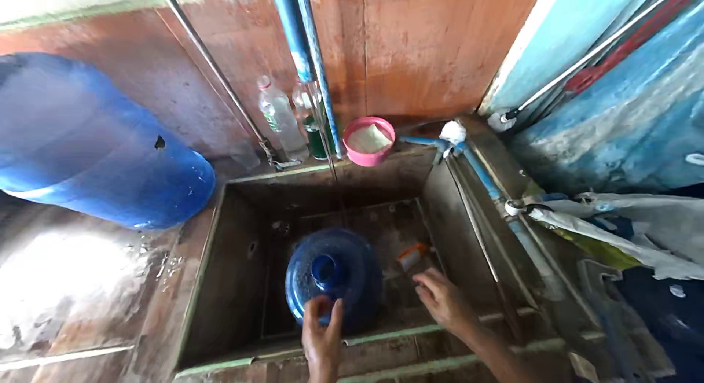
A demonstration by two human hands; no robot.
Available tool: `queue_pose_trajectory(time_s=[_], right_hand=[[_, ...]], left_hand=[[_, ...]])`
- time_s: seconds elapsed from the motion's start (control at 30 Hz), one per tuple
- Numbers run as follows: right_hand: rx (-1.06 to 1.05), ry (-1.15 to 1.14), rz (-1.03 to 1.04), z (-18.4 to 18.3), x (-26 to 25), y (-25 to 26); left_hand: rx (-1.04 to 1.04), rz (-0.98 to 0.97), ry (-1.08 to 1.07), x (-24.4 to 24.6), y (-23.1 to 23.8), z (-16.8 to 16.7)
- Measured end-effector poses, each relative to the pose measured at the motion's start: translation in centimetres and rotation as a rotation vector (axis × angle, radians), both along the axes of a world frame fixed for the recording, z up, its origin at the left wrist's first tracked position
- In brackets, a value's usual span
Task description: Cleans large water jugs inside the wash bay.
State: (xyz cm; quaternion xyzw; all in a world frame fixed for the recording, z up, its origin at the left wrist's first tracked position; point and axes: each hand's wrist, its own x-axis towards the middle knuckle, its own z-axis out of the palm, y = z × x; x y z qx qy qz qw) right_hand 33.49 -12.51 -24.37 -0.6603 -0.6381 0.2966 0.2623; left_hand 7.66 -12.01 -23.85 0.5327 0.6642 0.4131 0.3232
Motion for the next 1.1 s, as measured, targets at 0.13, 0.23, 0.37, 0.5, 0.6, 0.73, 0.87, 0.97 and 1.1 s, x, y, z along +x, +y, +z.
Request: queue_pose_trajectory(time_s=[0.13,0.23,0.37,0.5,0.6,0.73,0.87,0.97,1.1], right_hand=[[-0.178,-0.057,0.131,1.5,-2.2,4.7],[-0.242,-0.123,0.163,2.7,-3.4,7.7],[-0.238,-0.055,0.090,2.9,-3.5,13.0],[-0.237,0.331,-0.254,3.0,-1.6,22.6],[-0.261,0.582,-0.493,2.7,0.6,30.3],[-0.255,0.727,-0.513,0.9,0.8,34.8],[-0.212,0.879,-0.452,0.7,-0.6,33.8],[-0.196,0.954,-0.424,2.2,-2.0,30.9],[-0.263,0.987,-0.343,-0.1,-2.3,27.7]], left_hand=[[-0.049,-0.004,0.037,-1.6,3.4,-1.5],[0.021,-0.018,-0.030,-0.1,7.2,-1.6],[-0.104,-0.415,0.025,0.6,14.1,0.6],[-0.181,-0.376,-0.029,4.2,20.9,1.4],[-0.146,-0.162,-0.019,6.3,24.2,0.5],[-0.106,-0.266,-0.046,5.3,25.2,-0.1],[0.012,-0.175,0.044,2.7,22.5,-0.4],[0.065,-0.094,-0.029,-1.3,19.7,-0.6],[-0.045,-0.067,-0.083,-7.0,16.3,-0.1]])
